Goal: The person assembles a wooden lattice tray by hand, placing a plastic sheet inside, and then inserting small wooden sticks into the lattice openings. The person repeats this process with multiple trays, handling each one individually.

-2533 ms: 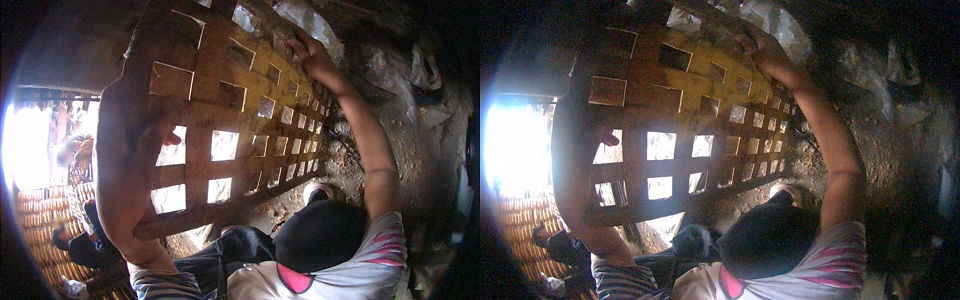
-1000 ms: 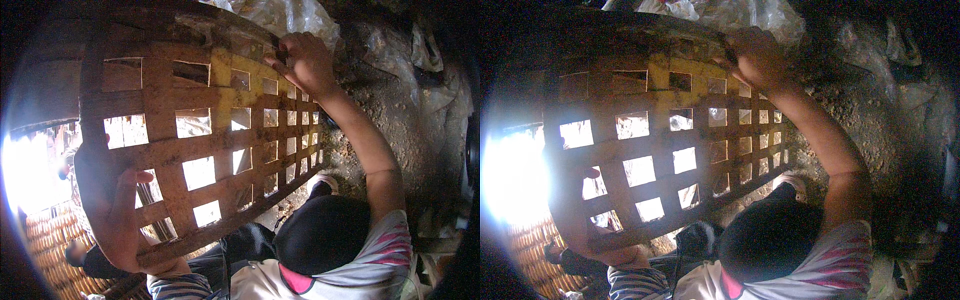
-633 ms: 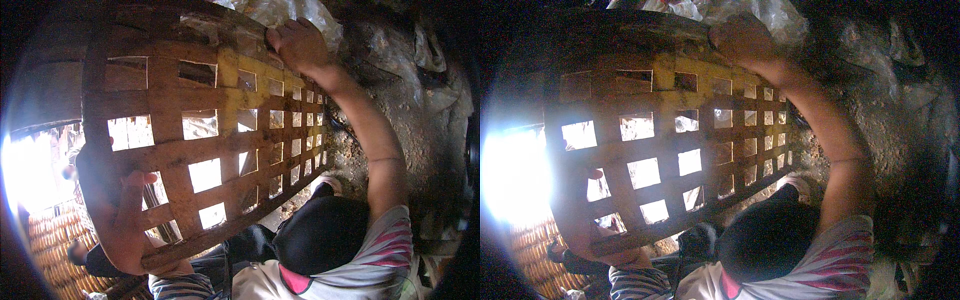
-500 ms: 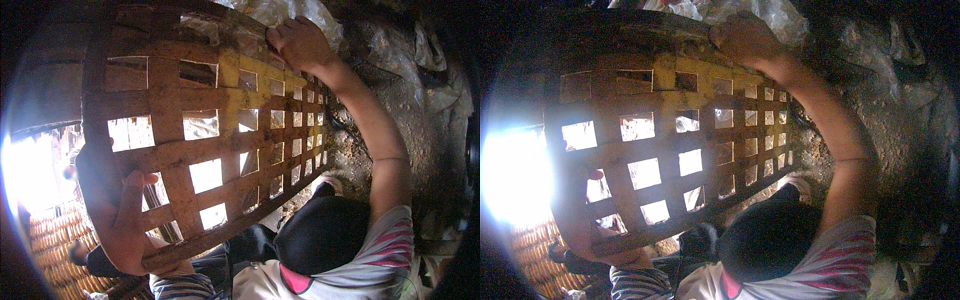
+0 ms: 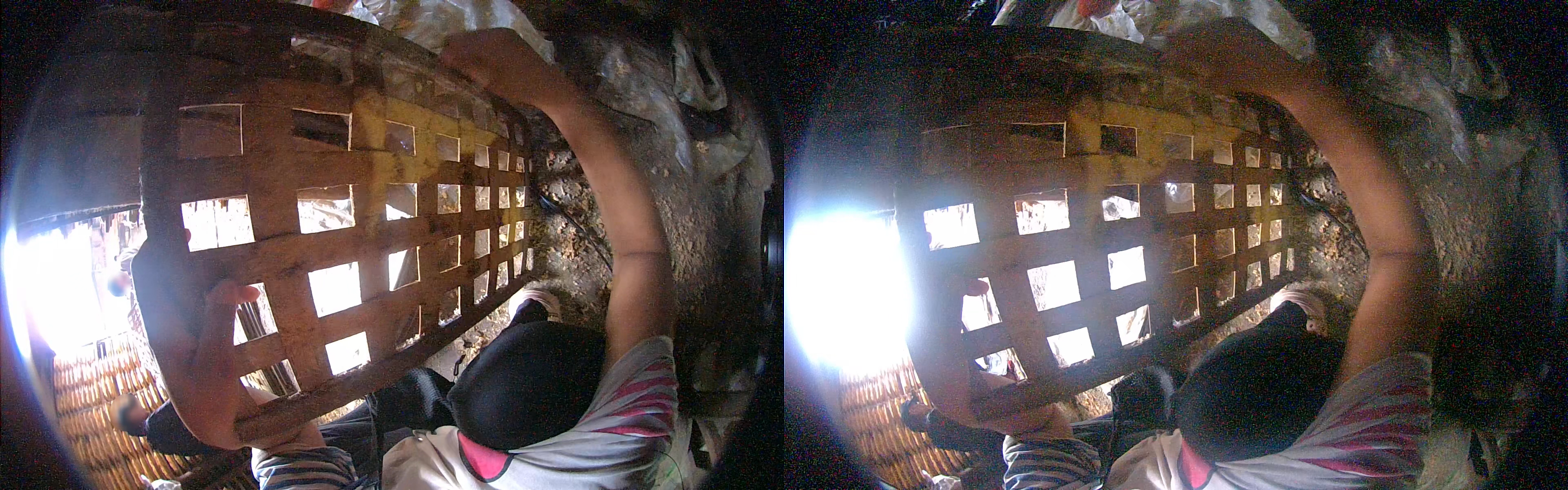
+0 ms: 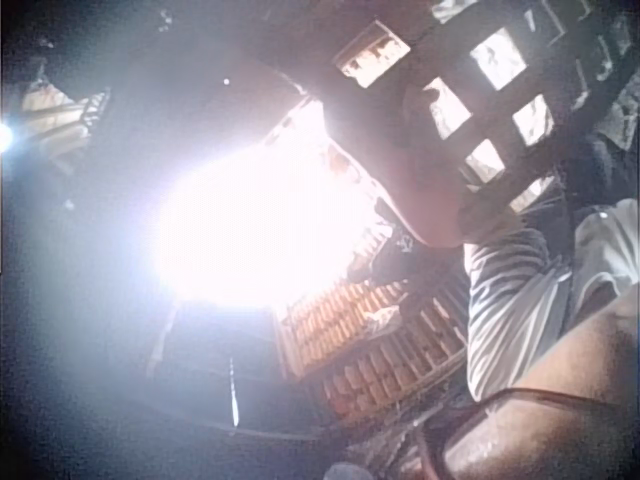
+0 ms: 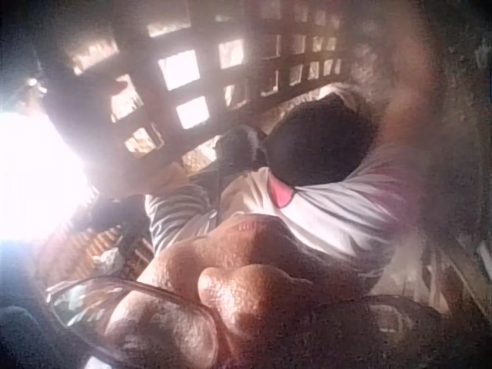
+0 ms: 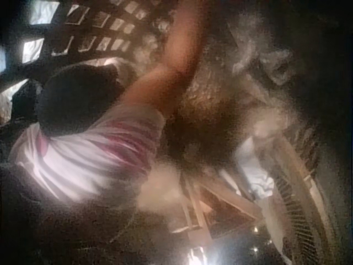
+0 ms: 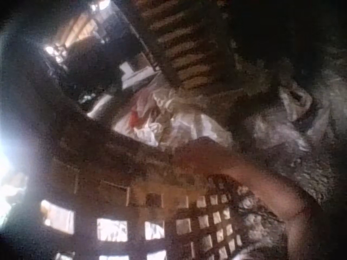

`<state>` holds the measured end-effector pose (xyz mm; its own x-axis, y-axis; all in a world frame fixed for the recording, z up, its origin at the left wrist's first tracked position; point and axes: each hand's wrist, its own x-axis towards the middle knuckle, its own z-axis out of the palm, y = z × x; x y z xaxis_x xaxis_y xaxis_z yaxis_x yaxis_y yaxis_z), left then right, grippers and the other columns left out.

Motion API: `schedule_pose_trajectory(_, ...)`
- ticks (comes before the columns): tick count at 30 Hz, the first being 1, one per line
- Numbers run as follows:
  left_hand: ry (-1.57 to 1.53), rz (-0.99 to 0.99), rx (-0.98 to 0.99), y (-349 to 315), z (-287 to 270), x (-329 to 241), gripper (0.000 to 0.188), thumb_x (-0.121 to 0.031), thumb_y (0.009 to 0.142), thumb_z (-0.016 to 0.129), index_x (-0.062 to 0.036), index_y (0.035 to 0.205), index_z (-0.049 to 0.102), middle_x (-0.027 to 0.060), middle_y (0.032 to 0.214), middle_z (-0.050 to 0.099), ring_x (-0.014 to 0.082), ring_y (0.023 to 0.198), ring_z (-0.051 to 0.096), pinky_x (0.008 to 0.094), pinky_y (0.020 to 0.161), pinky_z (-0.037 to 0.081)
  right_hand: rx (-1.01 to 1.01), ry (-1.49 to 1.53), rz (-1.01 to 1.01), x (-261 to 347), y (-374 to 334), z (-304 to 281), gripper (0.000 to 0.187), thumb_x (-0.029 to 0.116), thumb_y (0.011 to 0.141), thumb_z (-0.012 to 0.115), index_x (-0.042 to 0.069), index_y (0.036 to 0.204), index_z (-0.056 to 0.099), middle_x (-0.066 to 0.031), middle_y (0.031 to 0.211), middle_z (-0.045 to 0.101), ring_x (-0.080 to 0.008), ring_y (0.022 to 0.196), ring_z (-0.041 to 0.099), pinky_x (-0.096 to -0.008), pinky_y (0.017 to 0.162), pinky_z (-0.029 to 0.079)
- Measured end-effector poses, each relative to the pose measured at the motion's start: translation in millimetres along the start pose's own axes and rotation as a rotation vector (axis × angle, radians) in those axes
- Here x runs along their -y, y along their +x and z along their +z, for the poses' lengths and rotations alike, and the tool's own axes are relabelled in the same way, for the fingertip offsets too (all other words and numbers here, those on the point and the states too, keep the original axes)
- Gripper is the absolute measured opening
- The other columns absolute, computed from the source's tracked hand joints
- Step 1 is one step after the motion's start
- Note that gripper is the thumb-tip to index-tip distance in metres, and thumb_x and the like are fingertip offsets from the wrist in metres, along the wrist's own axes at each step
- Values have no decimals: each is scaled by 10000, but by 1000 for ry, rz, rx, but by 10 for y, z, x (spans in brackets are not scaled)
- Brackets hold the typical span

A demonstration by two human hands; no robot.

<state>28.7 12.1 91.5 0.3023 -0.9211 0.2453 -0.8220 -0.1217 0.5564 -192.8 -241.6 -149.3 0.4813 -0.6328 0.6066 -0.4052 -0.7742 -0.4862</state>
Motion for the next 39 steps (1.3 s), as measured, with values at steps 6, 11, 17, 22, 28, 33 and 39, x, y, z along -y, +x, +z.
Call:
schedule_pose_trajectory(6, -28, -15, -10, 17, 61, 0, 523, -44, 829, 575, 10, 1305, 366, 143, 1218, 473, 198, 916, 583, 313, 744, 518, 140, 159, 443, -639, -580, -328, 318, 345, 904, 572, 67, 1057, 598, -119, 963, 652, -257, 978, 622, -363, 899, 461)
schedule_pose_trajectory(11, -23, -32, -44, -21, 52, 3, 522, -42, 831, 575, 9, 1305, 365, 142, 1215, 474, 199, 919, 583, 314, 746, 518, -182, -33, 309, -213, -727, 208, 476, 368, 877, 612, 86, 1251, 524, -157, 1085, 618, -304, 1126, 548, -382, 1001, 397)
schedule_pose_trajectory(17, -42, -31, -47, -24, 93, -2, 520, -40, 834, 575, 9, 1306, 363, 141, 1211, 477, 199, 922, 582, 315, 748, 518, 112, 39, 256, -205, -474, 514, 477, 256, 875, 594, 70, 1300, 483, -212, 1087, 604, -374, 1072, 555, -447, 935, 414)
schedule_pose_trajectory(22, -43, -39, -61, -49, 87, 16, 519, -39, 836, 574, 8, 1307, 362, 140, 1208, 478, 199, 924, 582, 316, 750, 518, -11, 18, 124, -166, -586, 569, 430, 211, 906, 540, 28, 1289, 473, -233, 1025, 588, -398, 970, 561, -470, 860, 429)
schedule_pose_trajectory(28, -55, -45, -68, -72, 108, 53, 517, -37, 839, 574, 8, 1307, 360, 139, 1205, 481, 199, 927, 582, 318, 753, 519, 215, -77, 362, -163, -823, 594, 458, 251, 934, 517, 36, 1330, 429, -222, 1150, 561, -372, 1058, 532, -445, 902, 421)
schedule_pose_trajectory(33, -74, -33, -62, -83, 126, 5, 516, -35, 841, 573, 7, 1308, 359, 138, 1202, 482, 199, 930, 581, 319, 755, 519, -120, 417, 247, -830, -1487, 843, 462, 321, 932, 536, 57, 1303, 459, -178, 1142, 571, -257, 1046, 544, -416, 888, 426)
schedule_pose_trajectory(39, -86, -53, -55, -106, 130, 13, 514, -33, 843, 573, 7, 1309, 358, 137, 1198, 485, 200, 933, 581, 320, 757, 519, -81, 173, 508, -402, -1384, 457, 309, 342, 901, 578, 48, 961, 650, -98, 837, 645, -172, 737, 609, -365, 677, 483)
